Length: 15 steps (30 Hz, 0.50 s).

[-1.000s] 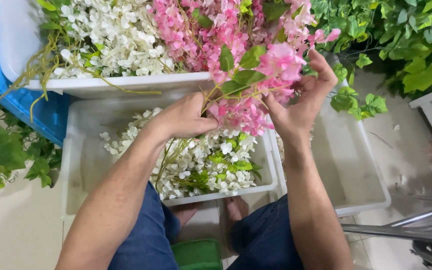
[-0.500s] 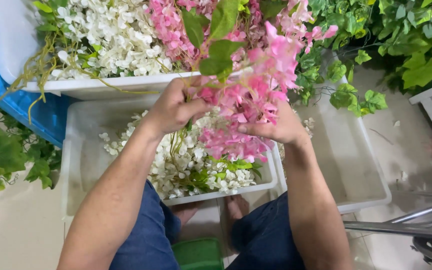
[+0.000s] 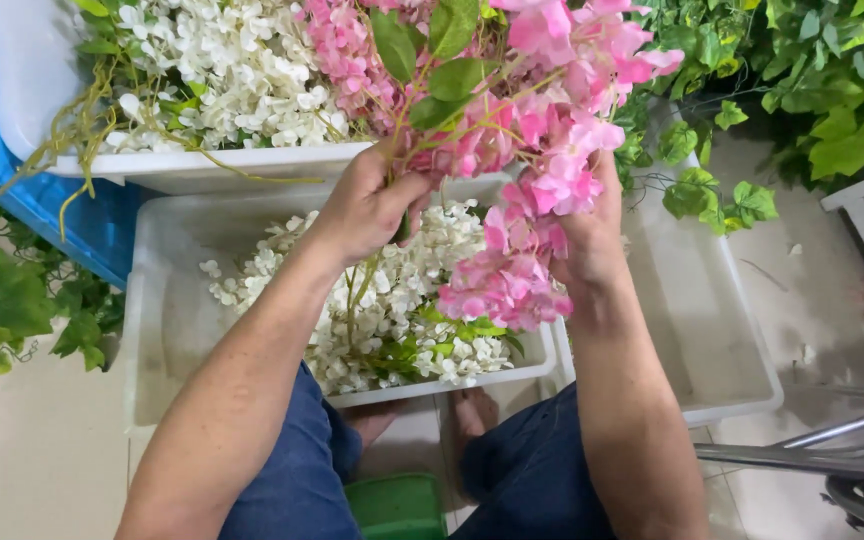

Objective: Sorting and arranging artificial flower stems into plastic bins by hand.

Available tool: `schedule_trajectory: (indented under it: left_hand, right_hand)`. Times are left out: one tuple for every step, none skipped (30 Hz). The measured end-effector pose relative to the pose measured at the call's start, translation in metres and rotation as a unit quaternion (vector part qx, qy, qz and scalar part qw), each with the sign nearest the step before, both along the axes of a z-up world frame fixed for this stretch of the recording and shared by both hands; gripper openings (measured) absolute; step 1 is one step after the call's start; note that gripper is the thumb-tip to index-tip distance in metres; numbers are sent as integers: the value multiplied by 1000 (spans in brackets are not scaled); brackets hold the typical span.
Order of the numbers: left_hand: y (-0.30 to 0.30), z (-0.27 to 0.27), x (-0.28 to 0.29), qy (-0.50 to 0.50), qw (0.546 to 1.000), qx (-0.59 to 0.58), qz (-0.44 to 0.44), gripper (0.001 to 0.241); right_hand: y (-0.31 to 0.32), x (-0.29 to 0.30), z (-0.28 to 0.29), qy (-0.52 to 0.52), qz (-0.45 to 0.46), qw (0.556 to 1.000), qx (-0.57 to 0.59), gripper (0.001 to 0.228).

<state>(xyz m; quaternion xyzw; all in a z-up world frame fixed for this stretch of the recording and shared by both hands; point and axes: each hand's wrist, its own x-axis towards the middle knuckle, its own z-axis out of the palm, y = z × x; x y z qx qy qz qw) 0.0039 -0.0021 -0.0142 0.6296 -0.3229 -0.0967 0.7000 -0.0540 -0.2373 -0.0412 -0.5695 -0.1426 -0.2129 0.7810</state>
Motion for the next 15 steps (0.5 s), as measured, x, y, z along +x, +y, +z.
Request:
schedule_trajectory:
  left_hand:
    - [-4,-7,1,1,1000,0,0,7]
    - [-9,-14,4,-34,999,9,21,13]
    - [-14,-20,6,-69,997,18,42,18]
    - [-15,-7,-1,-69,996,18,44,18]
    - [-16,6,-7,-80,996,-4,31,22]
    - [-18,18,-14,-89,996,-26,18,38]
    - [-20,19,-20,-89,996,-25,18,38]
    - [-24,21,-25,-75,996,-38,11,51]
    - [-28,23,-29,-61,997,-52,4,67]
    - [-28,16,-28,-62,997,-52,4,67]
    - [-28,8,-27,-52,998,-9,17,69]
    - [-26,0,-27,-41,998,34,32,72]
    - [-27,7,-29,-41,998,35,35,72]
    - [-29,14,-31,21,999,31,29,86]
    - [-31,21,-33,83,996,27,24,102]
  right_hand:
    - [7,-4,2,1,0,1000,0,66]
    - [13,-7,5,22,11,999,38,63]
    - [19,-10,7,43,21,996,77,60]
    - [19,-3,-11,43,23,996,77,60]
    - [19,3,-30,62,14,995,75,51]
    - [19,8,-49,81,5,994,74,42]
    - [29,7,-53,82,5,994,75,42]
    - [37,6,-56,99,2,993,58,38]
    - [45,6,-59,117,-2,992,41,33]
    - [53,0,-39,116,-3,992,41,33]
    - [62,-6,-18,116,32,993,-21,24]
    - [72,-11,3,116,69,987,-83,15]
    - [72,-10,2,116,71,987,-83,15]
    - [73,-10,2,118,72,988,-71,15]
    - [72,-9,1,119,72,989,-59,14]
